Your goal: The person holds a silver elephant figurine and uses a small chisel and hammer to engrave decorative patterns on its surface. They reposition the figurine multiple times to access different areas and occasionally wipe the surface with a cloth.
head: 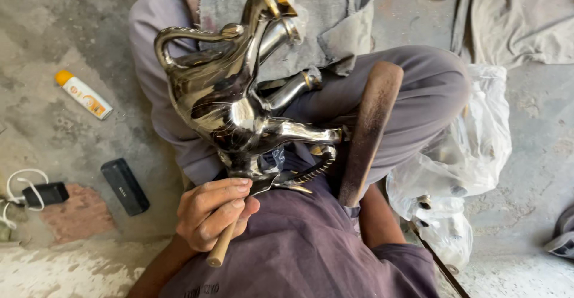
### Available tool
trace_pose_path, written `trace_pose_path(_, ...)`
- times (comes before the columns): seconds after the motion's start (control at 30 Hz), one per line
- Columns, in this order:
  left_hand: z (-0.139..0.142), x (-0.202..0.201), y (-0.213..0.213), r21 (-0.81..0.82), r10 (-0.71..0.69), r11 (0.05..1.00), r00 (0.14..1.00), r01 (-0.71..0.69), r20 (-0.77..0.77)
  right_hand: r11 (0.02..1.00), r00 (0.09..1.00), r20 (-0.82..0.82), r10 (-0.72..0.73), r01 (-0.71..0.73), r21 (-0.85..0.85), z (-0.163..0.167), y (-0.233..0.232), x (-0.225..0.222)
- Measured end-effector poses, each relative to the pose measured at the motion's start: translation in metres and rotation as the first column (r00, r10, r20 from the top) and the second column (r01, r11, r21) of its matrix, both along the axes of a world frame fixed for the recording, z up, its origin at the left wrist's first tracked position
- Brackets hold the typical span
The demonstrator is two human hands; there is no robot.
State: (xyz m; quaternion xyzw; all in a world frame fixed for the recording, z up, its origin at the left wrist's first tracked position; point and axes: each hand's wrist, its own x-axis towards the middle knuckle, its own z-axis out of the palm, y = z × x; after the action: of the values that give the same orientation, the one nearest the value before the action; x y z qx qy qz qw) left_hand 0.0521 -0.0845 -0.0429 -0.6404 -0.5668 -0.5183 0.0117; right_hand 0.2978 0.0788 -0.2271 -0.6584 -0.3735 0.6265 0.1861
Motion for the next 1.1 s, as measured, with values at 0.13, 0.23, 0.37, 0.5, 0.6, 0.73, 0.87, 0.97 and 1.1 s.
trace_pose_path(0.13,0.001,0.002,-0.001,0.048,0.034,0.998,0.996,-0.037,0.080,1.000,1.000,-0.012,0.023,-0.023,0.001,0.009,0.003,0.009)
trace_pose_path(0.23,0.007,0.001,-0.002,-0.027,0.092,0.996,0.994,-0.090,0.067,0.999,0.999,-0.020,0.039,-0.039,0.003,0.021,-0.003,0.018)
trace_pose_path(0.37,0.008,-0.001,0.003,-0.015,0.055,0.998,0.988,-0.053,0.147,0.999,0.999,0.012,0.038,-0.038,0.021,0.028,0.002,0.035)
trace_pose_path(0.5,-0.002,-0.026,-0.008,0.177,0.231,0.941,0.931,-0.288,0.284,0.996,0.996,-0.004,0.087,-0.087,0.009,0.030,0.018,0.042)
trace_pose_path(0.6,-0.008,-0.058,-0.047,-0.202,0.643,0.765,0.744,-0.612,0.179,0.991,0.991,-0.026,0.129,-0.129,-0.018,0.036,0.019,0.043)
trace_pose_path(0.73,-0.056,-0.096,-0.077,-0.473,0.850,0.527,0.444,-0.706,0.286,0.986,0.985,-0.093,0.145,-0.151,-0.073,0.045,-0.006,0.056)
trace_pose_path(0.87,-0.097,-0.088,-0.094,-0.594,0.849,0.397,0.525,-0.700,-0.052,0.975,0.976,-0.194,0.101,-0.136,-0.176,0.054,-0.038,0.070)
trace_pose_path(0.97,-0.116,-0.066,-0.099,-0.705,0.750,0.318,0.623,-0.634,-0.221,0.966,0.955,-0.293,0.041,-0.113,-0.231,0.060,-0.046,0.073)
trace_pose_path(1.1,-0.119,-0.059,-0.086,-0.953,0.639,0.144,0.761,-0.266,-0.116,0.865,0.865,-0.053,0.498,-0.500,-0.039,0.070,-0.039,0.080)
